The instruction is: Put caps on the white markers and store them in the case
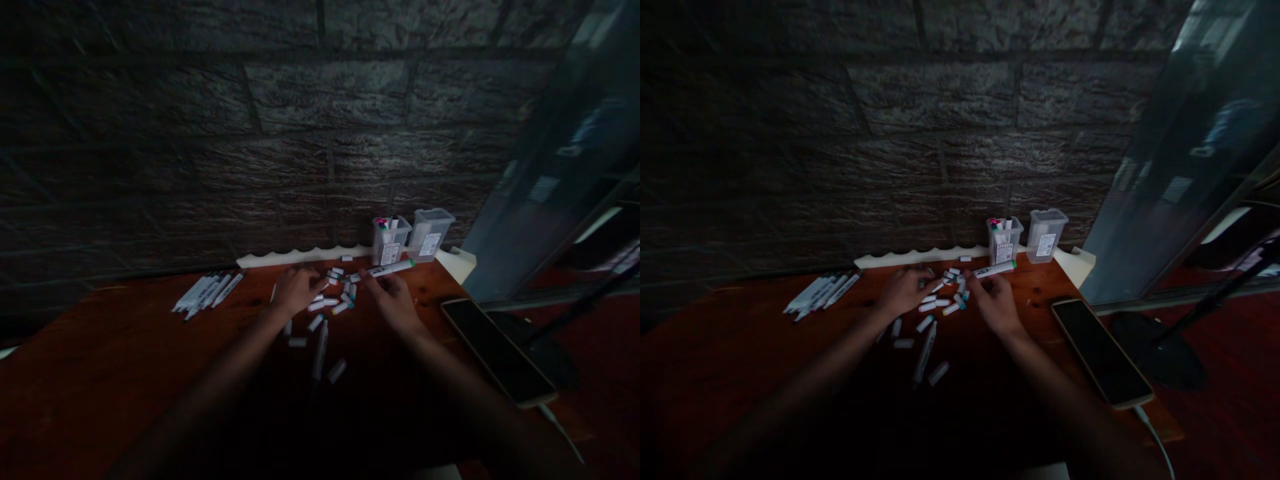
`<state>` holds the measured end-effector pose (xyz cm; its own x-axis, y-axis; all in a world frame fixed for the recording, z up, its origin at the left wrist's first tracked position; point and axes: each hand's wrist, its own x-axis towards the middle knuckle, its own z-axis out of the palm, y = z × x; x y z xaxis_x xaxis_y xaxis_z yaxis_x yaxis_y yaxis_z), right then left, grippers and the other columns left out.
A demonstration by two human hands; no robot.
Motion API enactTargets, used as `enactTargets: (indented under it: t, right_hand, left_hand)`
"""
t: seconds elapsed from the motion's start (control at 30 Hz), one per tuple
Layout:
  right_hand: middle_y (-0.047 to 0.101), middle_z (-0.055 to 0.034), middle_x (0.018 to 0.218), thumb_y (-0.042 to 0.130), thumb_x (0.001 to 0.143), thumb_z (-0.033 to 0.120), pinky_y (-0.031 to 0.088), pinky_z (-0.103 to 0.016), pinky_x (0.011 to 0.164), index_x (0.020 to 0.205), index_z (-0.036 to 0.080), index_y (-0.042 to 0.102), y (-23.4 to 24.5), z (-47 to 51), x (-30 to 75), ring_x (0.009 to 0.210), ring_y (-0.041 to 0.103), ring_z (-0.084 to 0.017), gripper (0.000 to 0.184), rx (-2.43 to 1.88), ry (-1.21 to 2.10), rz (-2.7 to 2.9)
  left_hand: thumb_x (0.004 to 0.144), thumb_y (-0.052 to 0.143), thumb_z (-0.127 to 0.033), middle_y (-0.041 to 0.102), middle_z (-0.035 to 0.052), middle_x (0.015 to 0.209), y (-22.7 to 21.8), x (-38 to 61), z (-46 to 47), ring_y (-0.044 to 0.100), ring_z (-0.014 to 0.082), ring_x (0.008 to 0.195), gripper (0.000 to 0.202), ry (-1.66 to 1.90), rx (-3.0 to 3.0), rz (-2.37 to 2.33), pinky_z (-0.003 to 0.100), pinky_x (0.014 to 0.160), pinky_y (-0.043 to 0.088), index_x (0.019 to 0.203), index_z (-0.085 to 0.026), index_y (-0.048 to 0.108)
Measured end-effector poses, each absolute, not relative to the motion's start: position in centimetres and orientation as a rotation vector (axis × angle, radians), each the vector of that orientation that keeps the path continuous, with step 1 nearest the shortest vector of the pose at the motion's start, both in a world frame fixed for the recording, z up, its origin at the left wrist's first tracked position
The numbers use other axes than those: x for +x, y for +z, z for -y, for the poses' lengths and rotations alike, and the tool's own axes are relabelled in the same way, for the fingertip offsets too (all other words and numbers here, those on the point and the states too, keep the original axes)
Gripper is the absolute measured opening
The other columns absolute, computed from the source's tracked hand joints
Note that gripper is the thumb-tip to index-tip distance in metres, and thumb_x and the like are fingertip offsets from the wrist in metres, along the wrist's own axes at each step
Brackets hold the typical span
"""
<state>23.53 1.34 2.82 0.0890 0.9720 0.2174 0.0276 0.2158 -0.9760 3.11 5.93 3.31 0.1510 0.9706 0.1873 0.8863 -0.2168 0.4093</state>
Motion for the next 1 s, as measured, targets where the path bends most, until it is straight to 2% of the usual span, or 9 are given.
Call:
enactTargets:
  t: [0.1, 0.17, 0.3, 0.4, 0.5, 0.63, 0.77, 0.87, 1.0]
  right_hand:
    - [0.067, -0.0018, 0.070, 0.066, 0.075, 0.052, 0.042, -0.026, 0.059, 0.072, 0.016, 0.067, 2.6, -1.7, 23.6, 0.063, 0.058, -0.014, 0.036, -1.026, 0.965, 1.258]
    - [0.069, -0.0026, 0.074, 0.066, 0.076, 0.050, 0.044, -0.027, 0.063, 0.074, 0.016, 0.067, 2.5, -1.9, 23.7, 0.068, 0.060, -0.016, 0.034, -1.001, 0.934, 1.277]
    - [0.067, -0.0024, 0.069, 0.065, 0.078, 0.049, 0.044, -0.027, 0.057, 0.079, 0.017, 0.068, 2.3, -2.0, 23.7, 0.064, 0.060, -0.017, 0.032, -0.990, 0.882, 1.342]
    - [0.070, -0.0047, 0.081, 0.063, 0.082, 0.043, 0.049, -0.031, 0.067, 0.096, 0.020, 0.068, 2.3, -1.9, 23.6, 0.079, 0.064, -0.020, 0.028, -0.901, 0.848, 1.386]
    - [0.071, -0.0062, 0.095, 0.062, 0.084, 0.037, 0.051, -0.034, 0.076, 0.102, 0.022, 0.067, 2.5, -1.7, 23.5, 0.090, 0.064, -0.020, 0.024, -0.834, 0.803, 1.429]
    - [0.070, -0.0076, 0.102, 0.062, 0.085, 0.034, 0.053, -0.034, 0.075, 0.102, 0.022, 0.066, 3.0, -0.9, 23.3, 0.086, 0.065, -0.018, 0.021, -0.838, 0.753, 1.494]
    - [0.070, -0.0067, 0.102, 0.059, 0.088, 0.033, 0.053, -0.037, 0.082, 0.100, 0.023, 0.066, 3.2, 0.2, 22.9, 0.093, 0.066, -0.019, 0.018, -0.804, 0.749, 1.559]
    - [0.070, -0.0062, 0.100, 0.062, 0.086, 0.034, 0.053, -0.036, 0.080, 0.100, 0.023, 0.066, 3.1, 0.7, 22.5, 0.091, 0.066, -0.020, 0.019, -0.840, 0.760, 1.556]
    - [0.070, -0.0058, 0.094, 0.064, 0.084, 0.036, 0.054, -0.035, 0.073, 0.097, 0.022, 0.065, 3.1, 0.9, 22.4, 0.084, 0.065, -0.020, 0.019, -0.889, 0.773, 1.501]
  left_hand:
    - [0.090, 0.046, -0.040, 0.072, 0.0143, 0.103, 4.2, 3.3, -7.0, 0.060, 0.0317, 0.107, 0.036, 0.414, 2.357, -2.045, 0.040, 0.092, 0.041, 0.099, -0.018, 0.073]
    - [0.087, 0.048, -0.036, 0.072, 0.0182, 0.100, 4.3, 3.4, -7.8, 0.061, 0.0354, 0.104, 0.034, 0.355, 2.337, -2.092, 0.043, 0.088, 0.042, 0.093, -0.015, 0.073]
    - [0.080, 0.056, -0.032, 0.072, 0.0184, 0.094, 3.8, 3.6, -9.0, 0.064, 0.0368, 0.098, 0.024, 0.261, 2.290, -2.122, 0.043, 0.083, 0.046, 0.083, -0.015, 0.073]
    - [0.075, 0.059, -0.026, 0.073, 0.0169, 0.092, 3.6, 3.6, -9.6, 0.065, 0.0357, 0.097, 0.016, 0.289, 2.250, -2.095, 0.042, 0.082, 0.046, 0.079, -0.016, 0.072]
    - [0.075, 0.060, -0.022, 0.074, 0.0124, 0.092, 3.9, 3.0, -9.7, 0.066, 0.0305, 0.096, 0.015, 0.395, 2.227, -1.991, 0.037, 0.084, 0.047, 0.083, -0.019, 0.072]
    - [0.084, 0.056, -0.028, 0.073, 0.0062, 0.103, 4.1, 1.7, -7.5, 0.067, 0.0201, 0.096, 0.026, 0.702, 2.116, -1.717, 0.028, 0.085, 0.049, 0.105, -0.020, 0.068]
    - [0.073, 0.073, -0.024, 0.073, 0.0024, 0.093, 3.0, 1.4, -3.4, 0.068, 0.0156, 0.087, 0.023, 1.276, 1.218, -1.078, 0.025, 0.081, 0.053, 0.094, -0.019, 0.069]
    - [0.069, 0.076, -0.013, 0.072, 0.0004, 0.082, 2.4, 2.2, -1.5, 0.068, 0.0111, 0.077, 0.016, 1.338, 0.853, -0.900, 0.023, 0.080, 0.055, 0.083, -0.016, 0.070]
    - [0.072, 0.073, -0.008, 0.072, 0.0016, 0.083, 2.5, 3.1, -1.0, 0.069, 0.0109, 0.076, 0.017, 1.331, 0.785, -0.811, 0.025, 0.084, 0.055, 0.087, -0.015, 0.070]
